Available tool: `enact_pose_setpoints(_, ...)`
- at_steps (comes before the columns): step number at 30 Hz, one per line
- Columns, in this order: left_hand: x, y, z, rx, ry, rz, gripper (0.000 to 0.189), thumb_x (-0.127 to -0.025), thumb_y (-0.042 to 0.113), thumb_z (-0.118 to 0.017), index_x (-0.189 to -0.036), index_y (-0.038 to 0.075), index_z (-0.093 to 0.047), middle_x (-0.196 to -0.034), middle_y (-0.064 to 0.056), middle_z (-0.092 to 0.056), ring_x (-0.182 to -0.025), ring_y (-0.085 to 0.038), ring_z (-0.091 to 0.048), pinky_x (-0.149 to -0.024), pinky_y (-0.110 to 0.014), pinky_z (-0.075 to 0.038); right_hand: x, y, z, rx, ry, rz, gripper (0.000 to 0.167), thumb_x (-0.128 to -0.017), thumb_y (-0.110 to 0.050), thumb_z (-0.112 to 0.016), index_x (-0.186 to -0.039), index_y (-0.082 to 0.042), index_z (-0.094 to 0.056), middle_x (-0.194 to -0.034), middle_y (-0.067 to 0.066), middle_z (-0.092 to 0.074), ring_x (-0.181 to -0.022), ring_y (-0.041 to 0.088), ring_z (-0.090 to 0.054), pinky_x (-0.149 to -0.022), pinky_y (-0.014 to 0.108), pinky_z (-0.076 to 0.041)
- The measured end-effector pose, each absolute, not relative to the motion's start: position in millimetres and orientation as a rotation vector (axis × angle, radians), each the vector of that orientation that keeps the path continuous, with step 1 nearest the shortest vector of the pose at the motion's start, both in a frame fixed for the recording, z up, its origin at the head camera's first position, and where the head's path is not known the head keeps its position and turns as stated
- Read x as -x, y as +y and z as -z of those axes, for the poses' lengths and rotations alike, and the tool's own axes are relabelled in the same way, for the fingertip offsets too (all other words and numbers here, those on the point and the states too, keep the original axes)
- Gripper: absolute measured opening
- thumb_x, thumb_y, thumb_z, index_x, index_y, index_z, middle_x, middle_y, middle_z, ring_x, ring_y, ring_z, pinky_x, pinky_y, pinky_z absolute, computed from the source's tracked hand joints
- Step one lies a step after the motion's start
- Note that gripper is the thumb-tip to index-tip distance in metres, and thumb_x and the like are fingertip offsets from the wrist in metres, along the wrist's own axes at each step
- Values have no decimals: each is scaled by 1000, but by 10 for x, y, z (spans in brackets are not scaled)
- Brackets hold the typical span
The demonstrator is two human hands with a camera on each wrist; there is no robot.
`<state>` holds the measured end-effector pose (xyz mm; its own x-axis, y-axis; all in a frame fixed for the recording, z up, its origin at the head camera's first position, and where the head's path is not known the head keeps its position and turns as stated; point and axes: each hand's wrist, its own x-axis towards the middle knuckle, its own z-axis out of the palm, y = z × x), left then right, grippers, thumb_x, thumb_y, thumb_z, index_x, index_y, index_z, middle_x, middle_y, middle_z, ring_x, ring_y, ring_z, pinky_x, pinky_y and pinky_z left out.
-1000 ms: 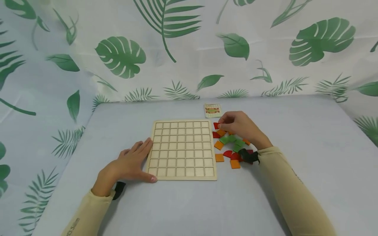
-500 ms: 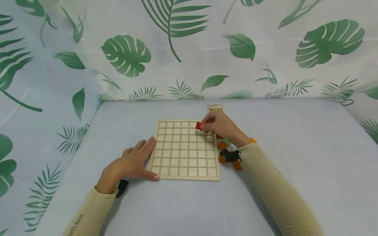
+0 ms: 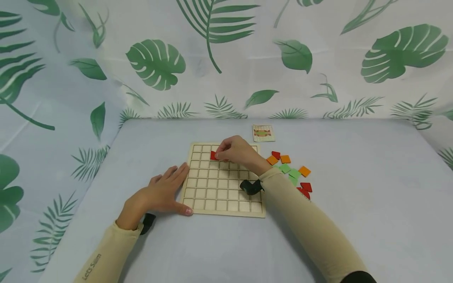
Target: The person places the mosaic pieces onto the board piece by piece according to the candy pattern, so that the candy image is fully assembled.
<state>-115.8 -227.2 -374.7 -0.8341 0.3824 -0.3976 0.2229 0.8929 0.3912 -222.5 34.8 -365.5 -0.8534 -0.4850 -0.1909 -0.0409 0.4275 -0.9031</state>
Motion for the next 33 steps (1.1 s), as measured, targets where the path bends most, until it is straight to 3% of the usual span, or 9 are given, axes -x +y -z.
enact_pose_setpoints(6,1186,-2267,3767,-428,2579,-420,132,-84,61,-86,-172,2,-6,-180,-13,-5,-162,-43,-5,-121,-72,-14,2228,121,3672,513,2265,1366,8,-100,-10,-72,-98,-3,-74,-89,12,-70,-78,26,-59,-66,34,-44)
enact_pose_setpoints(17,1190,-2281,3774,-447,2595,-429,132,-84,60,-87,-171,1,-9,-179,-15,-7,-162,-44,-8,-120,-73,-16,2244,-146,3755,571,2296,1325,11,-97,-9,-73,-88,-3,-77,-88,4,-72,-72,16,-50,-68,32,-44)
enact_pose_setpoints(24,1180,-2272,3750,-459,2614,-407,132,-83,62,-87,-171,1,-10,-179,-14,-8,-161,-44,-11,-118,-74,-19,2250,-244,3749,524,2357,1268,12,-96,-9,-74,-90,-2,-81,-90,4,-75,-70,16,-53,-66,31,-46)
enact_pose_setpoints(28,1175,-2271,3746,-467,2610,-427,132,-83,61,-87,-171,1,-9,-179,-15,-8,-161,-45,-10,-118,-75,-19,2239,-301,3778,512,2425,1198,12,-95,-8,-74,-87,-2,-80,-77,2,-72,-65,14,-53,-62,30,-45)
enact_pose_setpoints(33,1166,-2276,3760,-463,2612,-428,132,-83,61,-88,-171,1,-10,-179,-15,-9,-161,-45,-11,-117,-75,-19,2210,-368,3822,520,2497,1150,21,-92,-4,-73,-71,-4,-73,-57,-3,-54,-52,11,-40,-54,28,-37)
